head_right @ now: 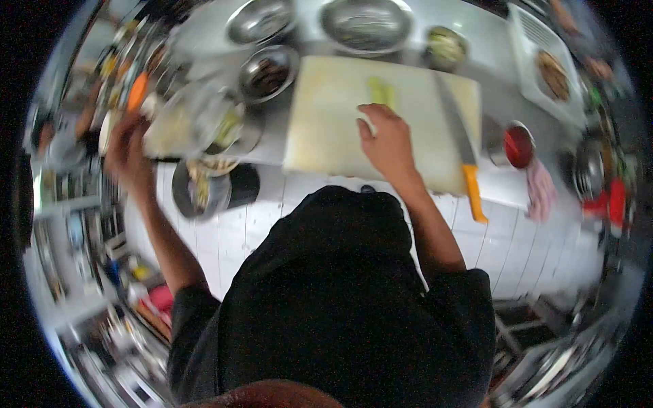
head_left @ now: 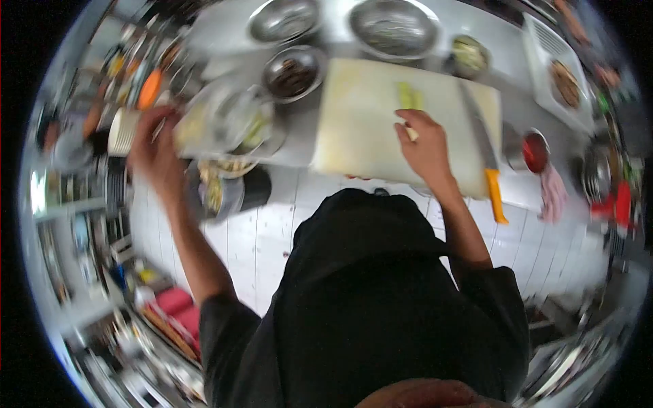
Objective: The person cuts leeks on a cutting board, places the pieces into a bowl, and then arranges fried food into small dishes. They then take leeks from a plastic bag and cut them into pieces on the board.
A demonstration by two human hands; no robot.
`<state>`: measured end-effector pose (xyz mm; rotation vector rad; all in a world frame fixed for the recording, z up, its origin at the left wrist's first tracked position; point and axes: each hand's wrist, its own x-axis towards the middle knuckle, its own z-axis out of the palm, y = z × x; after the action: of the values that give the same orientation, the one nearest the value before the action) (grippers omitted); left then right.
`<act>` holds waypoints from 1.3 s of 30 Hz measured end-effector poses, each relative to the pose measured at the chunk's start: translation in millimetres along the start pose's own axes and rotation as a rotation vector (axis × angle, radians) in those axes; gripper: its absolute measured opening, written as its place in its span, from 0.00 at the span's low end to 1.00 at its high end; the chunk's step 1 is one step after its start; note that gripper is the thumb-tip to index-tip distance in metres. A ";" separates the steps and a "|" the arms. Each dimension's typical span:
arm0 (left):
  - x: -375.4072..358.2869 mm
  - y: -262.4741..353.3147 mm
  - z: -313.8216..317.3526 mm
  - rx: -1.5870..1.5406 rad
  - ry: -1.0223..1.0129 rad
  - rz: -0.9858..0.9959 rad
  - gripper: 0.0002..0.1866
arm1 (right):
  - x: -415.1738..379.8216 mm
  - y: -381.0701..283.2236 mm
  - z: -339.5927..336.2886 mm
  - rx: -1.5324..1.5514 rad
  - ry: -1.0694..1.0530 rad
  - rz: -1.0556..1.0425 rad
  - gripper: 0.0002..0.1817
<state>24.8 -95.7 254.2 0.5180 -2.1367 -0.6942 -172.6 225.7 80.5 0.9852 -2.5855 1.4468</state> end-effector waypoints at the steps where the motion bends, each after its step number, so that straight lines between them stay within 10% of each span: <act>1: 12.4 -10.0 8.8 -0.073 -0.172 -0.003 0.09 | 5.9 -9.4 8.6 0.015 -0.051 -0.018 0.12; 12: 38.1 -128.7 56.8 0.448 -0.896 -0.074 0.14 | 29.0 -72.4 49.6 0.162 -0.347 -0.097 0.15; 18: 39.7 -132.7 79.4 0.672 -1.406 -0.153 0.36 | 26.8 -85.6 92.6 0.174 -0.488 -0.037 0.17; 24: 28.7 -202.8 81.4 0.579 -1.355 0.145 0.36 | 28.2 -115.5 130.3 0.202 -0.510 -0.059 0.28; 25: 24.1 -243.3 89.8 0.633 -1.365 0.536 0.32 | 29.1 -122.6 137.1 0.196 -0.509 -0.059 0.31; 29: 14.5 -236.8 94.2 -0.038 -1.225 -0.485 0.28 | 41.1 -138.7 174.0 0.139 -0.444 -0.133 0.40; 31: 13.1 -220.6 96.0 -0.140 -1.114 -0.695 0.25 | 43.0 -143.6 192.4 0.146 -0.389 -0.180 0.42; 39: 0.4 -272.5 101.8 0.353 -1.178 0.700 0.21 | 46.3 -152.0 211.7 0.167 -0.386 -0.048 0.28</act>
<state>-23.0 -273.7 29.1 -0.6672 -3.2589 -0.1746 -70.4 -18.3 89.8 1.4703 -2.6938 1.6221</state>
